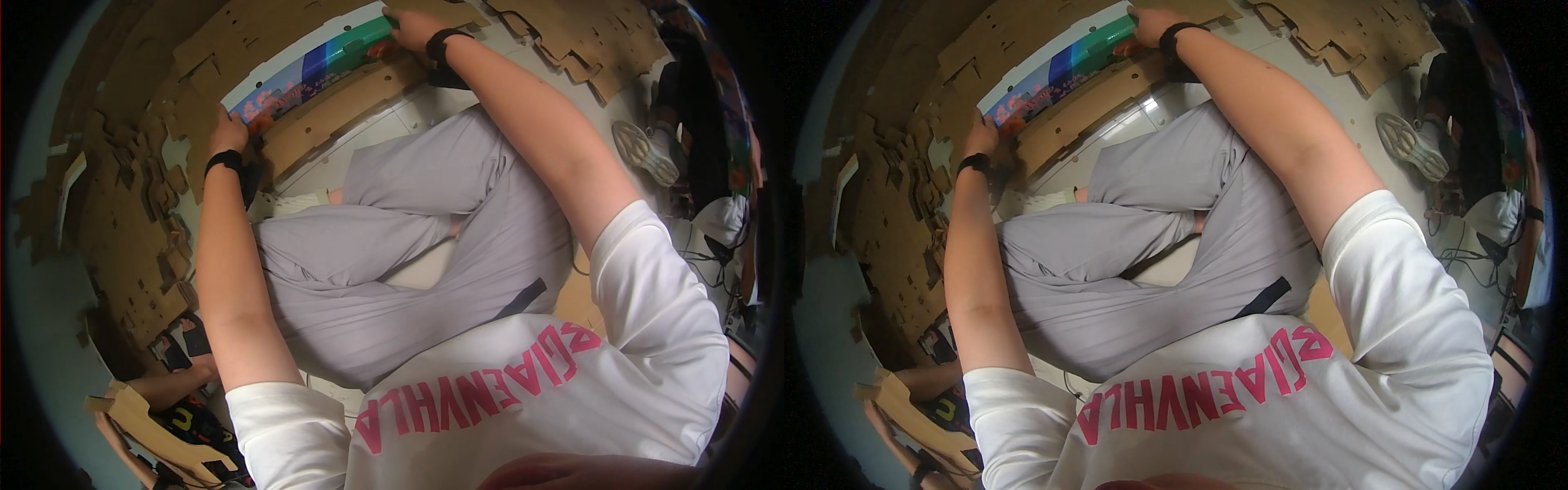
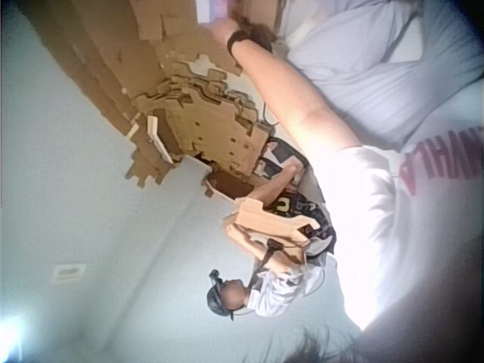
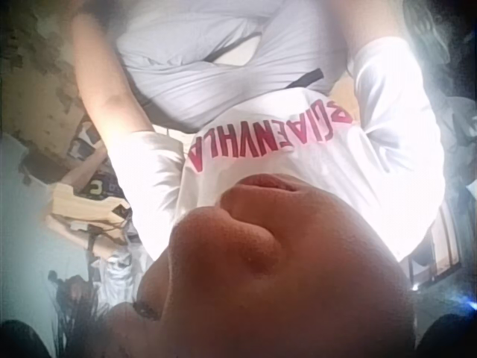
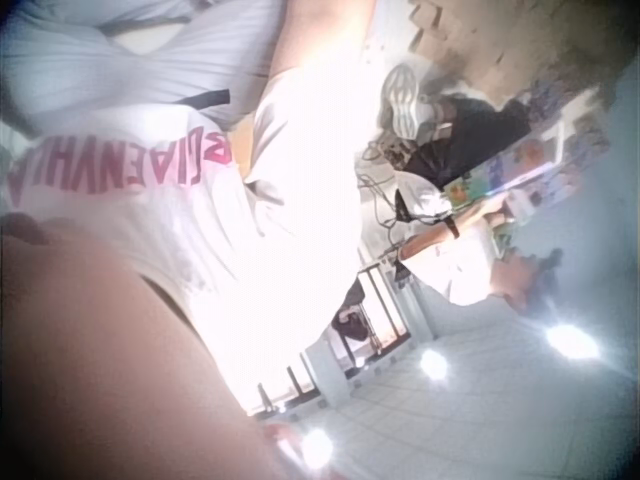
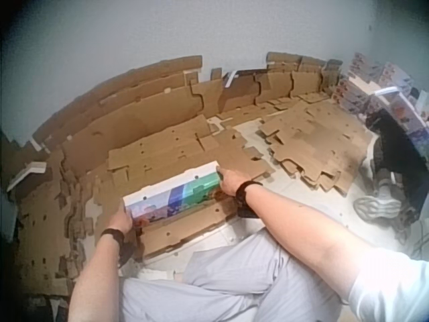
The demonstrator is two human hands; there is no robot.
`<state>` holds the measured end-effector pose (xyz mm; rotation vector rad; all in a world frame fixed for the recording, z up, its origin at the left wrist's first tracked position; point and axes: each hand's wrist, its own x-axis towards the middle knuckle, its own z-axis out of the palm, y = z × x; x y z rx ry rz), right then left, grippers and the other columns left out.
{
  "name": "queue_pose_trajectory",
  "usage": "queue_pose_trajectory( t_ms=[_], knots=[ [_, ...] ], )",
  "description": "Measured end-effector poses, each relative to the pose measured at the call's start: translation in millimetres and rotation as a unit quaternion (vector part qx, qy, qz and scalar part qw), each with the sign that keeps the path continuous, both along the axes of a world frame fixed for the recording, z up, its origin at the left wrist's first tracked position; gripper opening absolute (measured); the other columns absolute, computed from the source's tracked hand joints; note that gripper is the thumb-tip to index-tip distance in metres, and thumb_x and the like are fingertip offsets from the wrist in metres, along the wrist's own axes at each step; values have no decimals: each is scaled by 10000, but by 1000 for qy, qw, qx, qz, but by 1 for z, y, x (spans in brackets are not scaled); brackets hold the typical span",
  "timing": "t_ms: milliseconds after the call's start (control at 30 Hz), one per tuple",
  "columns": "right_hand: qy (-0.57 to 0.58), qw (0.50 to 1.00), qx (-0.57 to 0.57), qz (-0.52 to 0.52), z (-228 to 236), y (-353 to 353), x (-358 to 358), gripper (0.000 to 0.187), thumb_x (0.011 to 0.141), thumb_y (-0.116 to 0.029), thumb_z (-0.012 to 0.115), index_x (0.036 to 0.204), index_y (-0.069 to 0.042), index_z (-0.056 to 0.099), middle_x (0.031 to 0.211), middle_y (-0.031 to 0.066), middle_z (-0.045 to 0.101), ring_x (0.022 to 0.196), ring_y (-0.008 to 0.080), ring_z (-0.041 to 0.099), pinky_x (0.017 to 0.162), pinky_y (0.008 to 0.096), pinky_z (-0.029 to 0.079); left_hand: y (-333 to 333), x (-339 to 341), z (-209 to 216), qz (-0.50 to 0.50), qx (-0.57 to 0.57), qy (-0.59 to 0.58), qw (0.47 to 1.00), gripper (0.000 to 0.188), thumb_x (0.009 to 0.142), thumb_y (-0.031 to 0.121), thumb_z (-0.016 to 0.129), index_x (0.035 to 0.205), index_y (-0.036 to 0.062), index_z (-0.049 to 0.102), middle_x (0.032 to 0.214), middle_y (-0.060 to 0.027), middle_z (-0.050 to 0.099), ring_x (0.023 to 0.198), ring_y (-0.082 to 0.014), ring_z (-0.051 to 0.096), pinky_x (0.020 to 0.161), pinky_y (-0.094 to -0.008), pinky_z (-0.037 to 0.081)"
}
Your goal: Assemble cardboard product boxes from flat-packed sheets while sitting on the floor.
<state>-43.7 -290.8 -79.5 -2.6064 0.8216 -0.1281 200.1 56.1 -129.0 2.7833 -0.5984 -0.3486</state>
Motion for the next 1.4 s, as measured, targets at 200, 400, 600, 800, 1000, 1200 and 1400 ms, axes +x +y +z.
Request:
queue_pose_trajectory(
  t_ms=[200,400,600,800,1000,1200,1400],
  knots=[
    [11,999,40,19,-3,2,-4,608,903,-148,584,1487,-75,432,1263,283,633,1169,425,618,1007,469,492,4,8,-12,2,-46,7,999,638,1036,391,388,1587,103,248,1474,-276,479,1332,-448,487,1125,-468,377],
    [-333,933,-109,-82,1,-13,7,465,964,-216,532,1400,-59,496,1235,276,635,1198,410,591,1045,465,456,-3,6,26,145,-232,-70,959,638,1017,463,366,1398,-28,509,1364,-294,570,1279,-479,514,1080,-495,398],
    [-234,968,-29,-86,5,-47,5,563,872,-471,658,1227,-34,652,1043,169,703,948,286,644,834,409,524,34,43,30,299,-284,-36,910,696,946,517,434,1206,-92,646,1293,-291,625,1231,-476,554,1047,-490,423],
    [208,976,24,63,-47,-92,-7,452,866,-432,650,1122,-69,733,1001,142,734,882,271,688,775,408,551,71,98,-46,88,-67,93,990,700,846,523,632,1198,-81,661,1277,-258,654,1187,-369,627,976,-428,473],
    [233,970,-30,61,-99,-129,-2,432,873,-439,679,1173,-131,723,1015,96,736,861,261,686,751,404,541,120,132,-114,69,-61,311,946,563,994,401,525,1394,5,539,1242,-125,642,989,-274,635,914,-401,487],
    [220,972,87,0,-68,-117,-7,414,863,-447,693,1102,-111,738,969,111,733,851,235,674,750,401,534,117,112,-67,182,-113,390,896,610,972,437,587,1418,27,514,1363,-127,577,1109,-248,613,940,-403,487],
    [209,975,81,1,-42,-116,-18,462,849,-494,711,1078,-95,759,970,118,737,831,222,679,738,410,538,103,73,-11,278,-124,377,875,372,935,338,663,1157,39,655,1037,-128,700,743,-277,688,652,-424,557]
  ],
)
